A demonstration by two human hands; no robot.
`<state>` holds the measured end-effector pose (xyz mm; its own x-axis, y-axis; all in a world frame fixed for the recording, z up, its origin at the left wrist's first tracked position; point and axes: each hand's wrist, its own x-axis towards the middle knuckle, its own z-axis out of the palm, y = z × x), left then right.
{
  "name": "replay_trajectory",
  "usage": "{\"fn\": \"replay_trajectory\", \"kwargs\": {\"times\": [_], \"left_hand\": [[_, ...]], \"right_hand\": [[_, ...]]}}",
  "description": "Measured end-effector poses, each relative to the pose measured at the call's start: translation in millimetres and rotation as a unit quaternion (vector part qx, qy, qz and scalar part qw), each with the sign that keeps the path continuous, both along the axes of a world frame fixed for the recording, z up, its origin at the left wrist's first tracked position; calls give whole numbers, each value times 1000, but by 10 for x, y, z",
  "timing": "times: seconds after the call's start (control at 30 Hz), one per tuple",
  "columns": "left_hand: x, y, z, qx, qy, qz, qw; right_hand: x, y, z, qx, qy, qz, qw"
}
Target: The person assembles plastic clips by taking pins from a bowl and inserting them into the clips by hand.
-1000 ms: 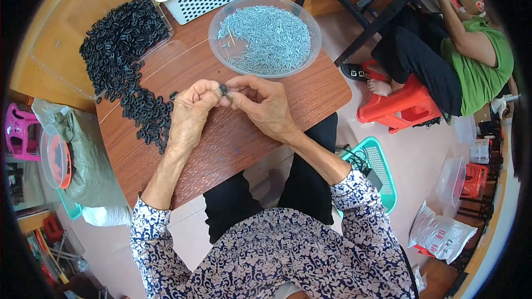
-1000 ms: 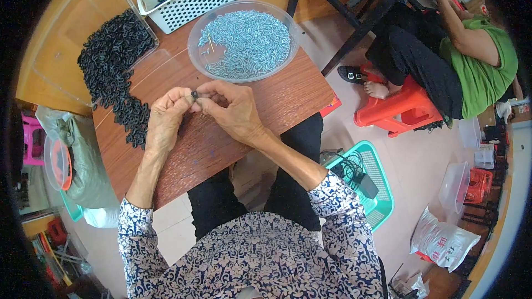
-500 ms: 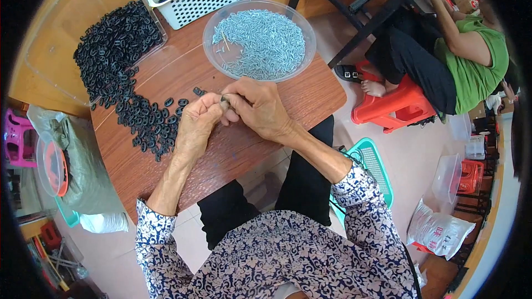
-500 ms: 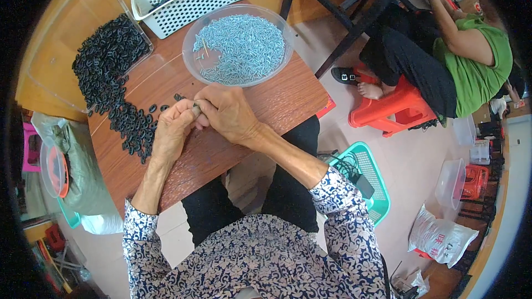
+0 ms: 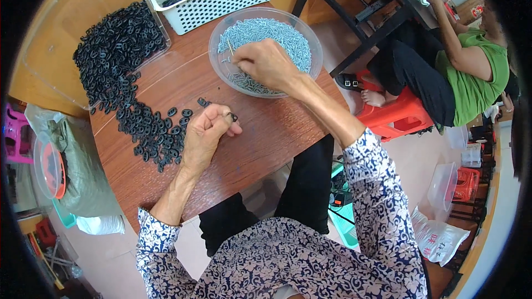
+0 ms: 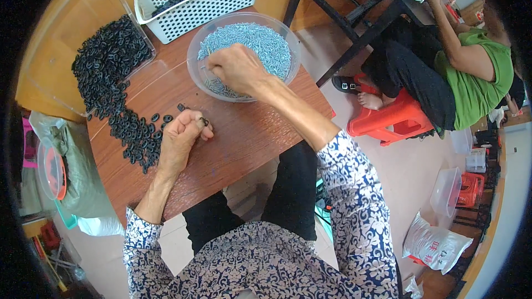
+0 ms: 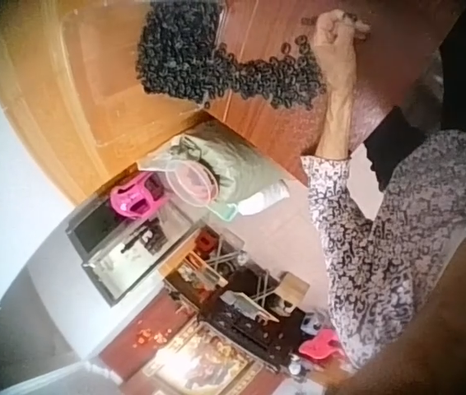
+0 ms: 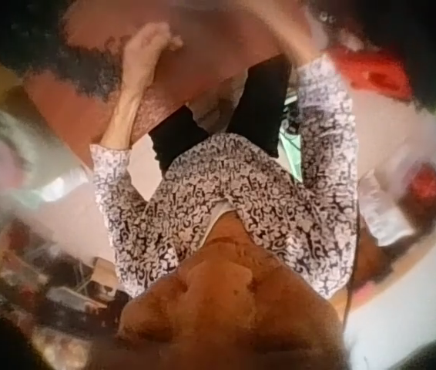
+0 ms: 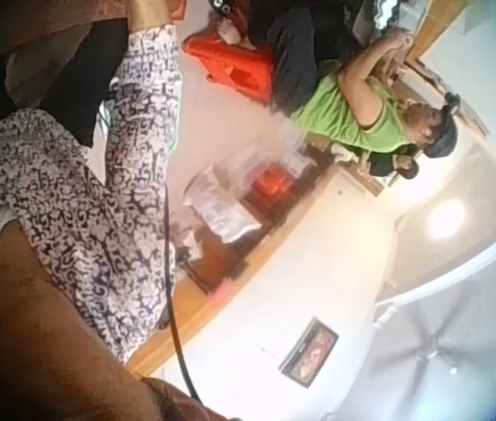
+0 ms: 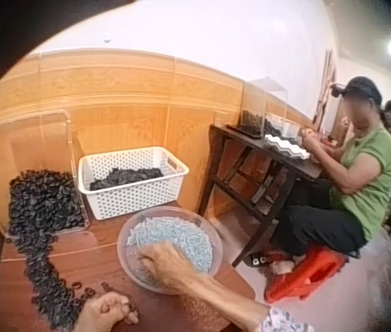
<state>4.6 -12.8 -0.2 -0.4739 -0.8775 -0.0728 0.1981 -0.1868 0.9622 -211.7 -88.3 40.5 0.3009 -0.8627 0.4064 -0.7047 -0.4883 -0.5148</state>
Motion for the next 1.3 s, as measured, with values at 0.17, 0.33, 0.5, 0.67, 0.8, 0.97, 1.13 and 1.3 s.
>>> {"fn": "replay_trajectory", "kwargs": {"times": [0.17, 0.33, 0.5, 0.67, 0.8, 0.97, 1.13, 1.3], "left_hand": [[13, 13, 39, 8, -37, -4, 999], [-3, 14, 63, 21, -51, -6, 998], [-7, -6, 9, 9, -38, 3, 999], [14, -11, -2, -2, -39, -6, 999], [2, 3, -6, -2, -28, -4, 1000], [3, 6, 17, 2, -40, -6, 999], [9, 0, 31, 9, -59, -14, 998], [2, 5, 37, -8, -48, -7, 999]], "right_hand": [[93, -235, -88, 30, 116, 57, 991], [62, -372, -49, 23, 136, 102, 985], [53, -345, 19, 83, 144, 109, 980], [67, -340, -32, 14, 160, 95, 982], [-35, -451, 21, 75, 92, 122, 985], [-24, -403, 43, 131, 70, 110, 983], [163, -374, -74, -36, 164, 88, 982], [160, -440, -3, 6, 186, 92, 978]]}}
